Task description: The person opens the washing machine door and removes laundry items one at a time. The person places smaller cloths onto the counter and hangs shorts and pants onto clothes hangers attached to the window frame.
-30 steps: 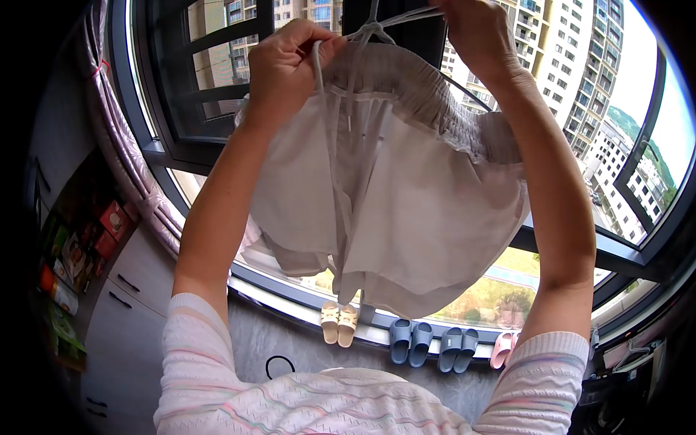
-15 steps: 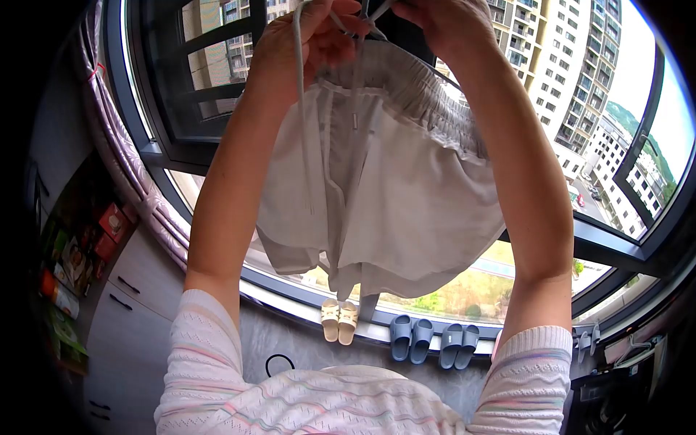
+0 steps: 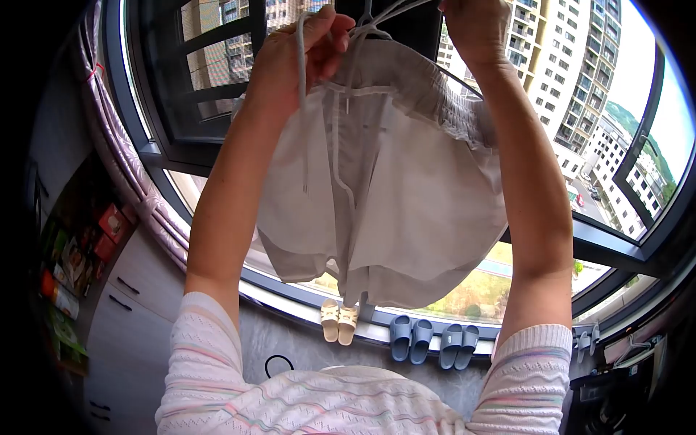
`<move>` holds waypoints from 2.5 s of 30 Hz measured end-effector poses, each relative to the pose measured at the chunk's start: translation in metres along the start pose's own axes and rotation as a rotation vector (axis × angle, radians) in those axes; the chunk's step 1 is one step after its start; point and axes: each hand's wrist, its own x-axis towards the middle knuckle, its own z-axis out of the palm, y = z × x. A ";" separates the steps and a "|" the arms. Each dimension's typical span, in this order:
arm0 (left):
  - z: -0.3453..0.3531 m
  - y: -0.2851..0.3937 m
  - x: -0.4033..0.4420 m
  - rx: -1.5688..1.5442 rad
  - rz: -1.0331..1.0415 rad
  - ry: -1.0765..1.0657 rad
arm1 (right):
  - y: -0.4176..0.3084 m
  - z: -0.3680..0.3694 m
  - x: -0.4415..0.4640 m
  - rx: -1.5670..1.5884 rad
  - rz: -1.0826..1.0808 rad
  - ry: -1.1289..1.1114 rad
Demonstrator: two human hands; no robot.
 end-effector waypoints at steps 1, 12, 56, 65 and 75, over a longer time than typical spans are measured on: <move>0.002 0.003 0.000 -0.002 0.012 -0.014 | -0.004 0.001 0.001 0.165 0.169 -0.044; 0.005 0.023 0.015 0.401 0.049 -0.382 | -0.073 -0.025 0.019 0.713 0.452 -0.475; 0.003 0.024 0.012 0.326 0.191 -0.251 | -0.056 -0.003 0.019 -0.219 -0.104 -0.451; 0.012 0.026 0.000 0.418 0.512 -0.222 | -0.064 0.008 0.024 -0.312 -0.222 -0.695; 0.004 0.029 0.008 0.938 0.934 -0.041 | -0.042 0.013 0.031 -0.043 -0.036 -0.797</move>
